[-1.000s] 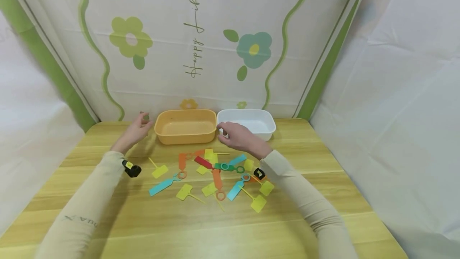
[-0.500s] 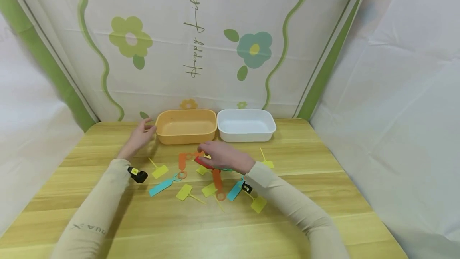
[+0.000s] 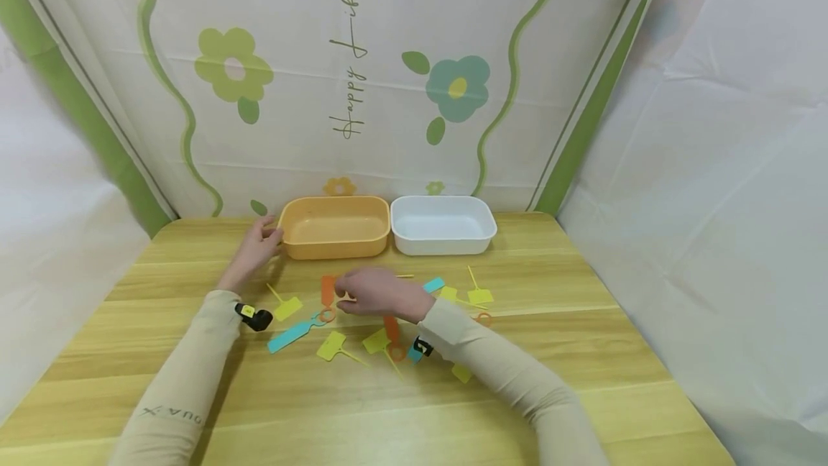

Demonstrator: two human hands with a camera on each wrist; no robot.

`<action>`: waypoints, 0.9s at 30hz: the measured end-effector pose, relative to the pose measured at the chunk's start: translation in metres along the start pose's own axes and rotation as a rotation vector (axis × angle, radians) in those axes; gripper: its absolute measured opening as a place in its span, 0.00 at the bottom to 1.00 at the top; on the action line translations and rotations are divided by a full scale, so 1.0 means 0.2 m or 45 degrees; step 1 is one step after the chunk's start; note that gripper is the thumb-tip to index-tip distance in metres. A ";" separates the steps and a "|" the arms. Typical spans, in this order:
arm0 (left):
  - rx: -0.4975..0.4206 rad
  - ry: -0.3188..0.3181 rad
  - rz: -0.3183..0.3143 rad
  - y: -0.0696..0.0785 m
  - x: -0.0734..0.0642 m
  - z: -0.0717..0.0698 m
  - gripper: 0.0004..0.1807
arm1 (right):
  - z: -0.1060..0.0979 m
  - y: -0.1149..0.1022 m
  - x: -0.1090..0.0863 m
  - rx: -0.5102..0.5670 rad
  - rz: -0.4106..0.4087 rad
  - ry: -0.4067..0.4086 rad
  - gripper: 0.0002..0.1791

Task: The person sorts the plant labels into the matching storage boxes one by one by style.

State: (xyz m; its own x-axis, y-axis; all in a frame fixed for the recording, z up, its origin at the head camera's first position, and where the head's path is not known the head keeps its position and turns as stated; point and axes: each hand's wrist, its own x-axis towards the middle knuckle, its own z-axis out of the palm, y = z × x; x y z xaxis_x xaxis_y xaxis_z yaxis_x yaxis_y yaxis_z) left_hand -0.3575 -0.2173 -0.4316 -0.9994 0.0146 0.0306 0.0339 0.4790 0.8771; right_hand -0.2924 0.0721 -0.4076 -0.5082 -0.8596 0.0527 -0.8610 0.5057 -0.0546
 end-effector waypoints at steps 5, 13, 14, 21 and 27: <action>-0.028 0.014 -0.023 -0.02 0.01 0.02 0.33 | 0.05 -0.03 0.03 0.036 -0.019 -0.059 0.06; -0.086 0.026 -0.039 -0.02 0.02 0.04 0.32 | 0.13 -0.06 0.08 0.048 -0.017 -0.063 0.10; -0.095 0.028 -0.043 -0.02 0.02 0.04 0.32 | 0.13 -0.06 0.08 0.048 -0.018 -0.063 0.10; -0.110 0.034 -0.060 -0.04 0.03 0.05 0.30 | 0.16 -0.08 0.11 0.057 -0.008 -0.090 0.11; -0.142 0.001 -0.056 -0.06 0.04 0.04 0.31 | 0.18 -0.08 0.12 0.065 0.023 -0.149 0.06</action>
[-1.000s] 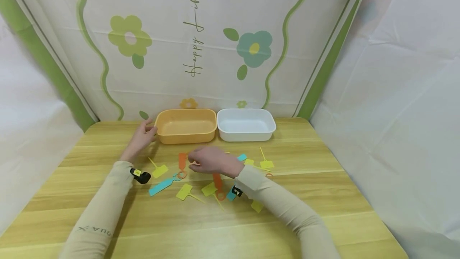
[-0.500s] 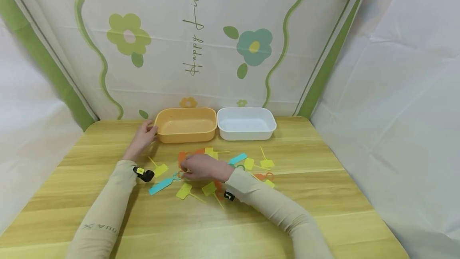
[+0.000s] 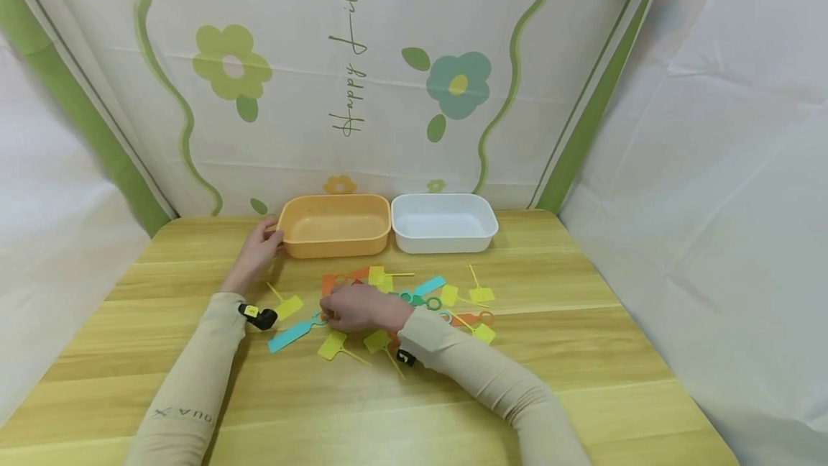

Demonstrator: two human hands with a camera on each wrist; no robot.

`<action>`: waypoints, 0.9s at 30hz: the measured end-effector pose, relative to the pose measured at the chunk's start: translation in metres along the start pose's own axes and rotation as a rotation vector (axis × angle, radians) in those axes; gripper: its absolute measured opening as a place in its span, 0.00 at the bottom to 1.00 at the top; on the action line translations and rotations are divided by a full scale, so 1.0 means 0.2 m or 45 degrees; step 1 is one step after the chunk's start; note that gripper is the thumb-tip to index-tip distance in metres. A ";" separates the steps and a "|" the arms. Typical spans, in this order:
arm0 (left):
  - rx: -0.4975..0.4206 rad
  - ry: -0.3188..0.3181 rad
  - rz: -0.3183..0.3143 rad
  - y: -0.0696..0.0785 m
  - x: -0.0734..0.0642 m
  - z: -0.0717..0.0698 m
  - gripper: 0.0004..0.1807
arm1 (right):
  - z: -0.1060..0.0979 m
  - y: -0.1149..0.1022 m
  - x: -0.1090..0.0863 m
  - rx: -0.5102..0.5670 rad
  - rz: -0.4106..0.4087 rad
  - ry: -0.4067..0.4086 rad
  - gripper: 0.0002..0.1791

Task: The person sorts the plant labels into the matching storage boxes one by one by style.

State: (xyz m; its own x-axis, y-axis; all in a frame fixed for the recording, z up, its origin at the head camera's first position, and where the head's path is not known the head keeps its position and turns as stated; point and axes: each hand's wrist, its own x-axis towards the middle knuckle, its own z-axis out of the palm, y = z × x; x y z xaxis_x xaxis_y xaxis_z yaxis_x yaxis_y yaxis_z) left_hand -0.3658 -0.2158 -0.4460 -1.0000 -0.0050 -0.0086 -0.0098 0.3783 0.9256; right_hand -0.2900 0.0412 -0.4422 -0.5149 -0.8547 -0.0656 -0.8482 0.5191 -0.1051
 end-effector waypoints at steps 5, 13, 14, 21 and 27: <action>0.020 -0.027 0.009 0.00 -0.01 -0.01 0.31 | 0.00 -0.01 0.01 -0.032 0.010 -0.002 0.07; -0.053 -0.058 0.010 -0.01 0.00 -0.01 0.31 | -0.02 -0.03 0.02 -0.107 0.030 -0.058 0.11; -0.063 -0.058 0.008 -0.01 0.00 -0.01 0.31 | -0.02 -0.03 0.02 -0.118 0.033 -0.070 0.10; -0.080 -0.045 0.011 0.00 0.00 -0.01 0.31 | -0.05 -0.06 0.04 -0.229 0.030 -0.164 0.09; -0.088 -0.045 0.027 -0.01 0.00 -0.01 0.31 | -0.06 -0.09 0.06 -0.440 -0.027 -0.152 0.11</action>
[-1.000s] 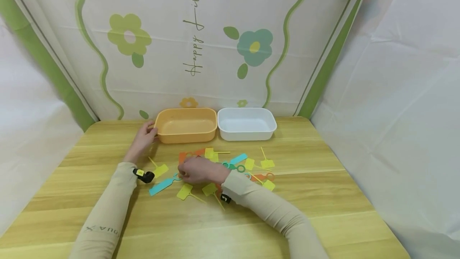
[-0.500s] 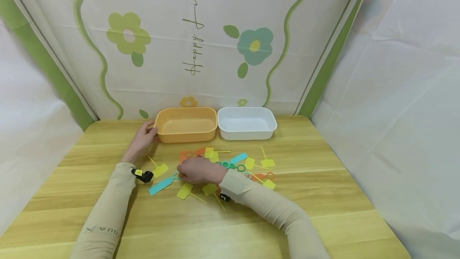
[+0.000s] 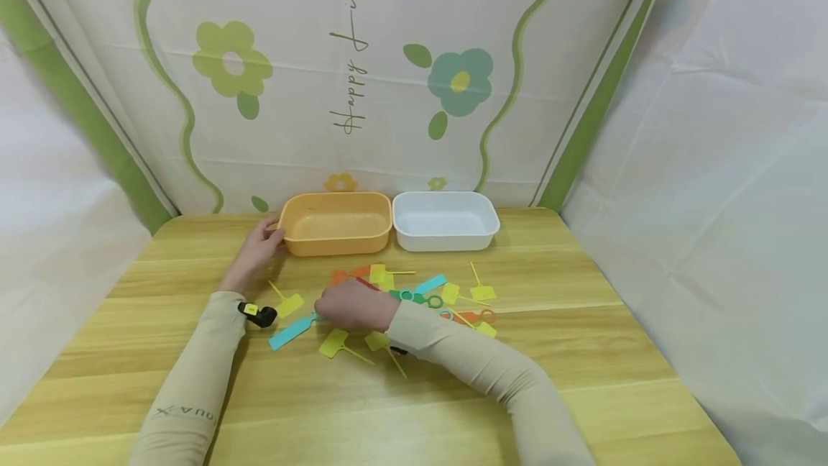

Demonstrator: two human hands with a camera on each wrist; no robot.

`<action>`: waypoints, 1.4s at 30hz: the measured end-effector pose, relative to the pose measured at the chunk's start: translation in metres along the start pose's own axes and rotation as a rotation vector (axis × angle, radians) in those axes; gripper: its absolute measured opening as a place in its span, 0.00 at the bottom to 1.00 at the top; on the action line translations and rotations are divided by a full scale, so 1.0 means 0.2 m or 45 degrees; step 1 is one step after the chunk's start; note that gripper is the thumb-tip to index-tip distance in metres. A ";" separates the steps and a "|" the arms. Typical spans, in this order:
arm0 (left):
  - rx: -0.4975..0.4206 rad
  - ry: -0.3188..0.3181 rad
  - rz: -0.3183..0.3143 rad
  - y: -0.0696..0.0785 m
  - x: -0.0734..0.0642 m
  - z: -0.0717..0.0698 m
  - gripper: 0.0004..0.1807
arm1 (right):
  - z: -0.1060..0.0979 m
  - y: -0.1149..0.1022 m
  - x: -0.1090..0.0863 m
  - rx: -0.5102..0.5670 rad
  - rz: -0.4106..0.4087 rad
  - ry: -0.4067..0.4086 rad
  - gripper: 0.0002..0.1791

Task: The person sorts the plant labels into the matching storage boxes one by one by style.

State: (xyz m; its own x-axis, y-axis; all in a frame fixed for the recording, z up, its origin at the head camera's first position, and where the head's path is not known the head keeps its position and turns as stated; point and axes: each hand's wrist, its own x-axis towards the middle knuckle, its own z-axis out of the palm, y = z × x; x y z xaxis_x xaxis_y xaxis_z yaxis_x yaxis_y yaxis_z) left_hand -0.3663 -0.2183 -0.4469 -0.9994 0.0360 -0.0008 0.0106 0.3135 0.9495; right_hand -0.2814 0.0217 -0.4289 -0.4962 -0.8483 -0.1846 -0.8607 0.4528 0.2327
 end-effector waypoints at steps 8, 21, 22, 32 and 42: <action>0.001 0.022 0.000 -0.02 0.01 0.01 0.30 | 0.00 -0.01 0.00 -0.039 -0.003 0.022 0.10; -0.001 0.026 -0.021 -0.01 0.01 0.01 0.30 | -0.06 0.06 -0.08 -0.005 0.151 0.160 0.04; 0.000 0.026 -0.021 -0.01 0.01 0.01 0.30 | -0.06 0.07 -0.09 -0.014 0.158 0.193 0.04; 0.007 0.030 -0.033 0.00 0.01 0.00 0.30 | -0.06 0.26 -0.11 0.160 0.201 0.482 0.05; -0.015 0.039 -0.016 -0.01 0.00 0.01 0.30 | -0.07 0.41 -0.17 0.551 0.226 0.555 0.03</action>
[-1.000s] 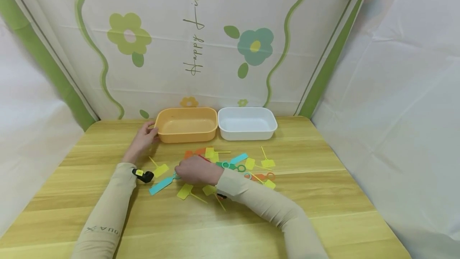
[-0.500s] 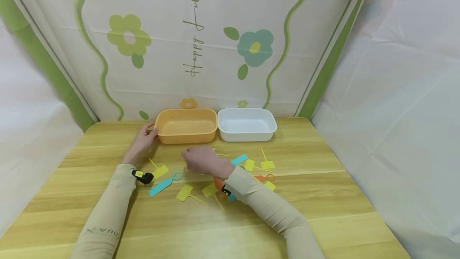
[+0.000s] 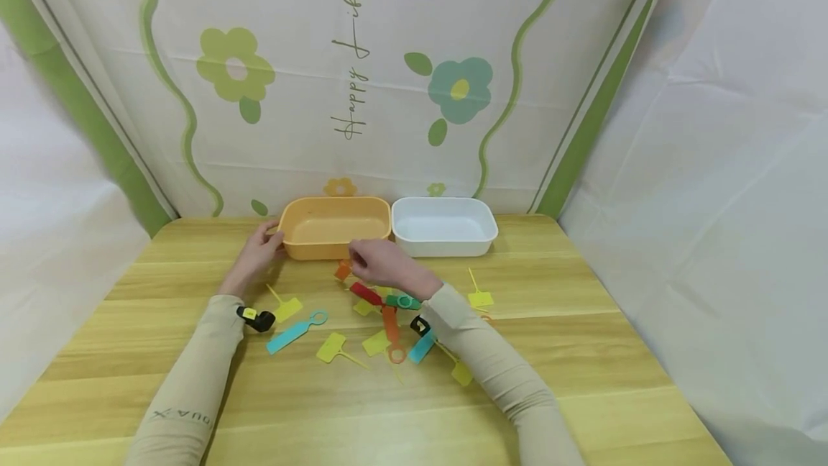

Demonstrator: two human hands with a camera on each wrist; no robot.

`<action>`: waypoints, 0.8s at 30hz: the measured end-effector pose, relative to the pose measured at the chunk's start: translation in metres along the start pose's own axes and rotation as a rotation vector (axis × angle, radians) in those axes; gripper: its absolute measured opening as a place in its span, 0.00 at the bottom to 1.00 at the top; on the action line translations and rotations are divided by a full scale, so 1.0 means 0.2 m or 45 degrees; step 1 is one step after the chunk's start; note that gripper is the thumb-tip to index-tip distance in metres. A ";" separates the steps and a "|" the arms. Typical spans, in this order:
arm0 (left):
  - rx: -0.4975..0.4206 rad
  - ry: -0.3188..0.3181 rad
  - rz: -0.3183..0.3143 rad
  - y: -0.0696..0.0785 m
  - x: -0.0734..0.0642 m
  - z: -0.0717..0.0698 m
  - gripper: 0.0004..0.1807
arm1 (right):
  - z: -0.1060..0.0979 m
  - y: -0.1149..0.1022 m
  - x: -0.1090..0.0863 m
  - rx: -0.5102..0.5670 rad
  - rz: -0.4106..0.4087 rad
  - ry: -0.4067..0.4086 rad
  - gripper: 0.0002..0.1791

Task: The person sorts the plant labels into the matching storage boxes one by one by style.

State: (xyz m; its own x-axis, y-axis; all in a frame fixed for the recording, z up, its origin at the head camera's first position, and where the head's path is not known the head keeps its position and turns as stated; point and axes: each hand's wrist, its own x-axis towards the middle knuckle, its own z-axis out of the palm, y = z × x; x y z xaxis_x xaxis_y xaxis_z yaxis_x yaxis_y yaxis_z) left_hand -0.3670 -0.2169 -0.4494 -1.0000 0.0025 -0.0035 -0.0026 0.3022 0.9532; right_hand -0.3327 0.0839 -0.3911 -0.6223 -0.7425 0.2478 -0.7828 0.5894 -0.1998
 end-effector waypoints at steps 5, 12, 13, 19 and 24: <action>0.003 -0.001 -0.005 -0.01 0.00 0.00 0.30 | -0.03 0.05 -0.01 0.127 0.030 0.057 0.03; 0.004 0.000 0.008 -0.02 0.00 0.00 0.30 | -0.06 0.14 -0.05 0.286 0.133 0.157 0.03; 0.006 -0.001 0.007 -0.03 0.00 0.00 0.30 | -0.07 0.15 -0.05 0.311 0.153 0.164 0.03; 0.000 -0.014 -0.027 -0.02 0.00 0.00 0.30 | -0.11 0.24 -0.06 0.445 0.250 0.227 0.04; -0.012 -0.022 -0.012 -0.02 0.00 -0.01 0.31 | -0.14 0.33 -0.06 0.624 0.352 0.272 0.07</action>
State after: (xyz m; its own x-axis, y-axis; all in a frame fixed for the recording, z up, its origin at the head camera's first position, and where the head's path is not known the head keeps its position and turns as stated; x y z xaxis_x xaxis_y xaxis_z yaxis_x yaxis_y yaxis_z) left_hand -0.3667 -0.2192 -0.4520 -0.9997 0.0164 -0.0179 -0.0123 0.2930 0.9560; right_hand -0.3777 0.1404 -0.3807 -0.8292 -0.4720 0.2992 -0.5311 0.4987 -0.6850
